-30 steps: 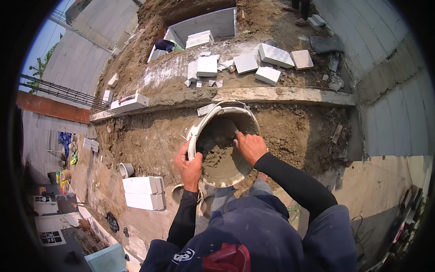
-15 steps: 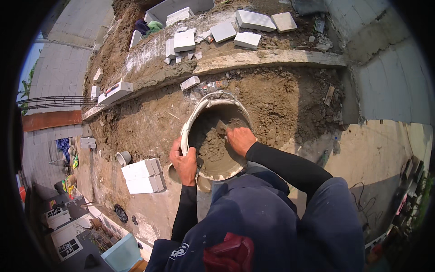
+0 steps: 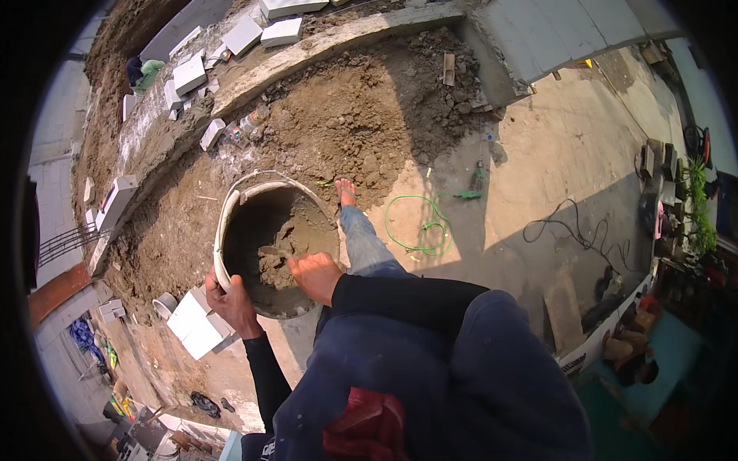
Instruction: The person applies mortar to the top of a low brick wall using a trowel, scooping the mixture from a bucket and spreading it along the surface.
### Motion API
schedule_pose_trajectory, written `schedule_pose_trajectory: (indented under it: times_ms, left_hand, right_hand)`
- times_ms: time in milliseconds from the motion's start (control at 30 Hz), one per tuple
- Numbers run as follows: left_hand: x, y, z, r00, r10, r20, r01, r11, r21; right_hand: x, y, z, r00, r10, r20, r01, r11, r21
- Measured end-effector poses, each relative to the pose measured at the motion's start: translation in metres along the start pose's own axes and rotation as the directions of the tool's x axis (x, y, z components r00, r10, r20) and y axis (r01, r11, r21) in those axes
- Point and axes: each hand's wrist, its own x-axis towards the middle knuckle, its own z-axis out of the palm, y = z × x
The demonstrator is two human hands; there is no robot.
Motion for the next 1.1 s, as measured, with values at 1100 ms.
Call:
schedule_pose_trajectory:
  times_ms: [1100]
  left_hand:
    - [-0.129, 0.070, 0.009, 0.916, -0.197, -0.349, 0.073, 0.938, -0.339]
  right_hand:
    - [-0.007, 0.074, -0.105, 0.858, -0.383, 0.343, 0.440, 0.892, -0.104]
